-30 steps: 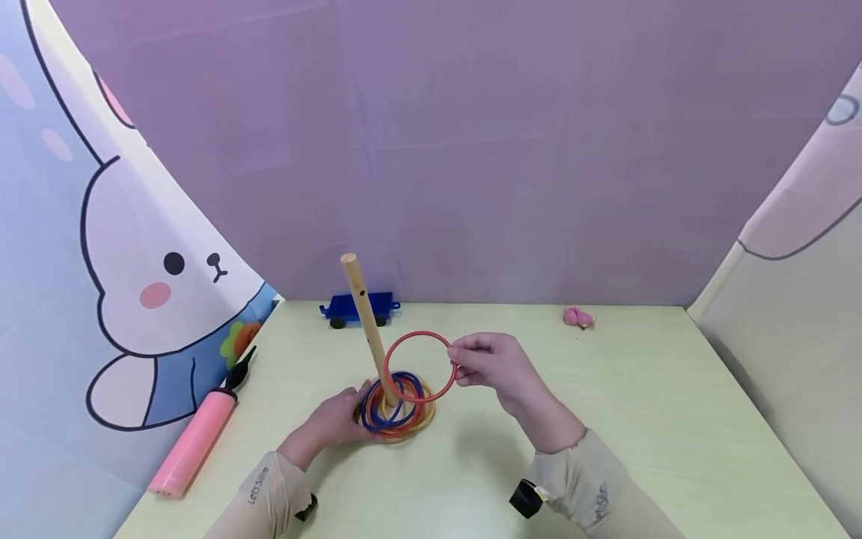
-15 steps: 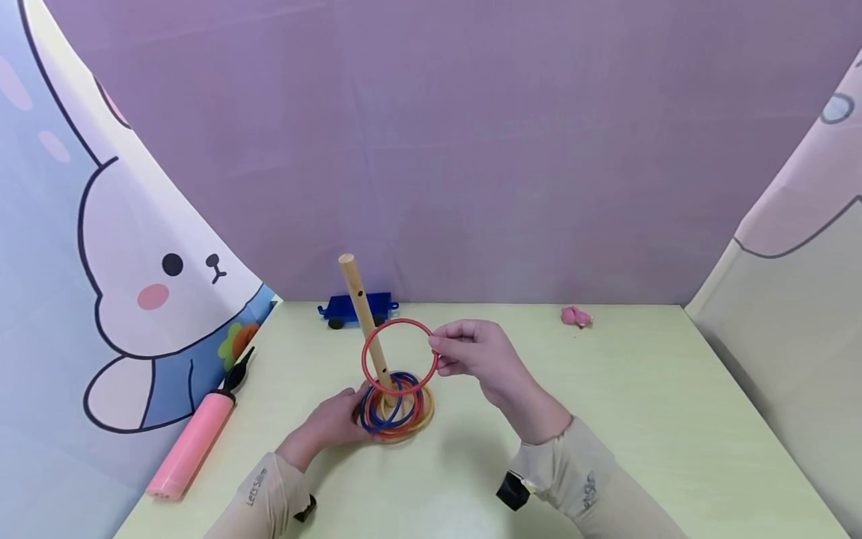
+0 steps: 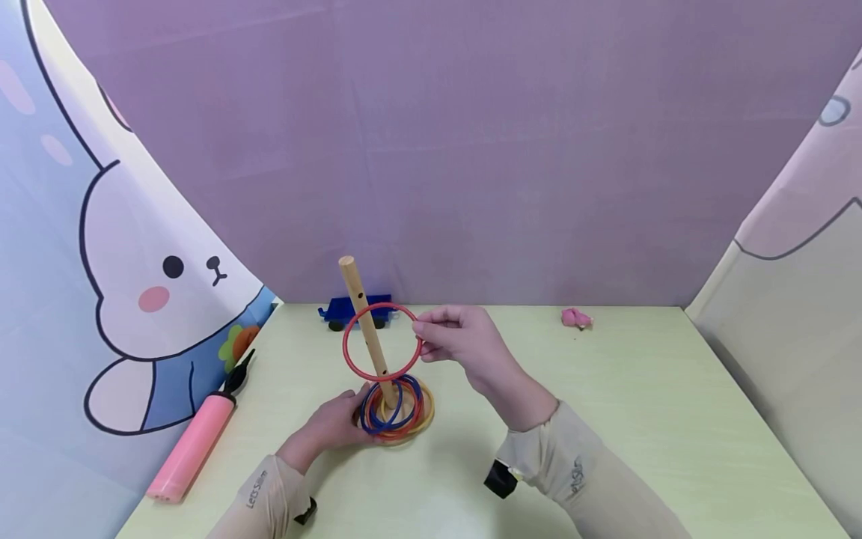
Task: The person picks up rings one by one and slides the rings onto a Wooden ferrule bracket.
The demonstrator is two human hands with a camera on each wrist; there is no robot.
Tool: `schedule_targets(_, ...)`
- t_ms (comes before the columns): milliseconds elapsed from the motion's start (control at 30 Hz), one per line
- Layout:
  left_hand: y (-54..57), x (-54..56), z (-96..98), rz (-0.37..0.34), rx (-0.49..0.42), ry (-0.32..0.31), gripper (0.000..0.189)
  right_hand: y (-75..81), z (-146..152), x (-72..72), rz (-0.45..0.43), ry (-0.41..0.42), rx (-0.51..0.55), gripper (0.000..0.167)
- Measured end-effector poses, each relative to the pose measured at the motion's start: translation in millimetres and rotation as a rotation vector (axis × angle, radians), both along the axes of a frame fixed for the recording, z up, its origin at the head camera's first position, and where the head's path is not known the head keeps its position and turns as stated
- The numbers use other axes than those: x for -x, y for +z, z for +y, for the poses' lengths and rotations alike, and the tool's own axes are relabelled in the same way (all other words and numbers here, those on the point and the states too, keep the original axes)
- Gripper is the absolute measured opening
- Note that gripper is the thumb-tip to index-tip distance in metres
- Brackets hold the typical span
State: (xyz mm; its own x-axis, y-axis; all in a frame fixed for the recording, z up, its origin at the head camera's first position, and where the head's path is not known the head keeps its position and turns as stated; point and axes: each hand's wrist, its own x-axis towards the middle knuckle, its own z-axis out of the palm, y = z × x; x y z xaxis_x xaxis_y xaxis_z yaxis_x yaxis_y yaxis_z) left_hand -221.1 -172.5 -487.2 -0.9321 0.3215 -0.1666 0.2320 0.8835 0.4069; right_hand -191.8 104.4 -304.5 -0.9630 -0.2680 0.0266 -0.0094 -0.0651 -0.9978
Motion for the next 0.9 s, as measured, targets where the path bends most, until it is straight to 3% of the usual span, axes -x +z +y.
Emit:
schedule_targets(633,-2.7,1.0,-1.1,-0.008,-0.008,0.005,0.109,26.1,-12,2.8,0.014,-0.005,0.057,0.022)
schedule_targets(900,-4.3,2.1,-1.7,0.001,-0.011,-0.004,0.108,39.8,-21,5.9,0.027,-0.031,0.128,0.028)
